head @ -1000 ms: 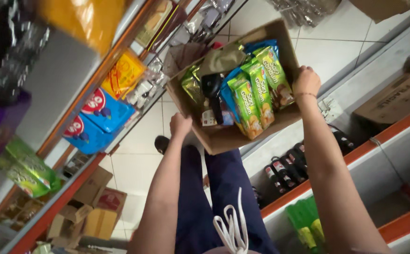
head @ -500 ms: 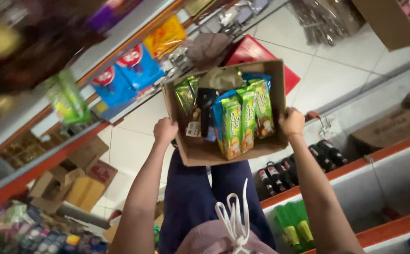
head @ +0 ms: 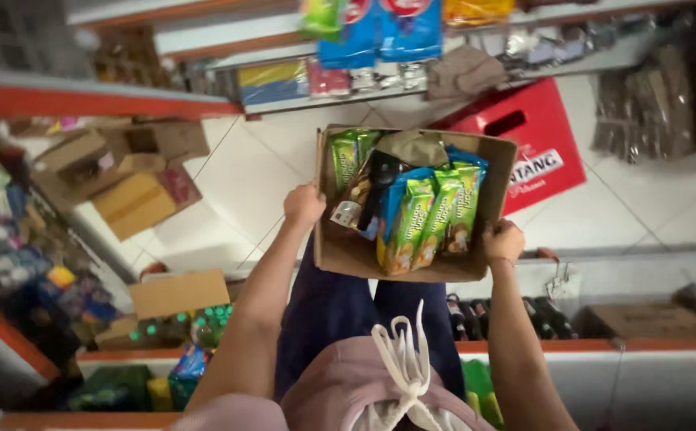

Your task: The person uses a scanner to scan several snack packages and places them into a cardboard box on the floor of a store.

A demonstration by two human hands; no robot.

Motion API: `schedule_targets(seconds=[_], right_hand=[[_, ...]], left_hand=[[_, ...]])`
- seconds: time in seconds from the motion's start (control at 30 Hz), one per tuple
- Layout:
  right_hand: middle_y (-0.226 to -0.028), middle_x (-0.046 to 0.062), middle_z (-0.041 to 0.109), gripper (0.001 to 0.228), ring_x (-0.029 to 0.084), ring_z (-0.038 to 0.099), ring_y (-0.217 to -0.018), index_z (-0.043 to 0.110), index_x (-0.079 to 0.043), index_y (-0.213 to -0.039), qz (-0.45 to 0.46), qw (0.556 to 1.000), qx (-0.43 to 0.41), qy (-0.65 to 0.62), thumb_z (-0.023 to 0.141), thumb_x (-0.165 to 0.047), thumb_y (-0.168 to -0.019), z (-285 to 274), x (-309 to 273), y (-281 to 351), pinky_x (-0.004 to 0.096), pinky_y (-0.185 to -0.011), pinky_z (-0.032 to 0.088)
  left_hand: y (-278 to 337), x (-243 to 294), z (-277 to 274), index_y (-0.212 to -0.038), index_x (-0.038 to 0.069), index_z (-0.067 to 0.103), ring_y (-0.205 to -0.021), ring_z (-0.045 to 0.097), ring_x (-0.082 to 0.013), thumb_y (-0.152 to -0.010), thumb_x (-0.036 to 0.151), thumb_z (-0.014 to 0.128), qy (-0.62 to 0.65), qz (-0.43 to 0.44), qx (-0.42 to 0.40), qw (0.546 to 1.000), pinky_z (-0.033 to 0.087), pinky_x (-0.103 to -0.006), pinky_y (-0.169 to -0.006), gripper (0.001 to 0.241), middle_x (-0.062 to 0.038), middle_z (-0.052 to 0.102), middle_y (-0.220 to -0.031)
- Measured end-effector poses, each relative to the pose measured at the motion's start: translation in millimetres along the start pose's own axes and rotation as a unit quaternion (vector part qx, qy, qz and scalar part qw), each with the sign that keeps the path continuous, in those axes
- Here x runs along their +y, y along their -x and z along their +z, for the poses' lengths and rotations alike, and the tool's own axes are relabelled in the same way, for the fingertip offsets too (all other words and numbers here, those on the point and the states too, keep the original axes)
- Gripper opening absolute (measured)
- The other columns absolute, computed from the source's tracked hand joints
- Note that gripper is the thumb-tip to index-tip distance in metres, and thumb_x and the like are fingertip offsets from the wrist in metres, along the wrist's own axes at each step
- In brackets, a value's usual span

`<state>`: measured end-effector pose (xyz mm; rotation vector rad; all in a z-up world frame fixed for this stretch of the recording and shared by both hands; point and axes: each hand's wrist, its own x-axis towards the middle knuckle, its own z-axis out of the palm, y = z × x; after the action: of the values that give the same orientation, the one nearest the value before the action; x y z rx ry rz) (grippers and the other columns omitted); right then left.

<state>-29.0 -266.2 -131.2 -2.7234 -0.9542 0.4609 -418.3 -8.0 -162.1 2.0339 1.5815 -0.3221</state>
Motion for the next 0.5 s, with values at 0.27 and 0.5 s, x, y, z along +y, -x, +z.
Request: schedule_targets(seconds=[0.27, 0.5], right_hand=[[-0.078, 0.018, 0.070, 0.028, 0.041, 0.068, -0.074, 0.071, -0.007, -0.078, -0.094, 0.994, 0.027, 0.038, 0.079, -0.032, -0.088, 19.9, -69.1, 11.8, 0.051, -0.071, 0.055], [-0.080, 0.018, 0.072, 0.025, 0.042, 0.070, -0.076, 0.076, -0.010, -0.085, -0.117, 0.992, -0.001, 0.043, 0.076, -0.034, -0.087, 56.5, -126.8, 12.1, 0.051, -0.073, 0.058]], left_hand=[[47.1, -73.7, -8.7, -0.105, 0.008, 0.073, -0.084, 0.070, -0.0437, -0.088, 0.030, 0.061, 0.081, -0.059, 0.044, 0.994, 0.056, -0.0544, -0.077, 0.030, -0.022, 0.072, -0.091], [56.4, -144.5, -6.2, -0.088, 0.003, 0.075, -0.087, 0.070, -0.0435, -0.088, 0.031, 0.062, 0.079, -0.099, 0.041, 0.991, 0.057, -0.0533, -0.080, 0.031, -0.022, 0.073, -0.094]])
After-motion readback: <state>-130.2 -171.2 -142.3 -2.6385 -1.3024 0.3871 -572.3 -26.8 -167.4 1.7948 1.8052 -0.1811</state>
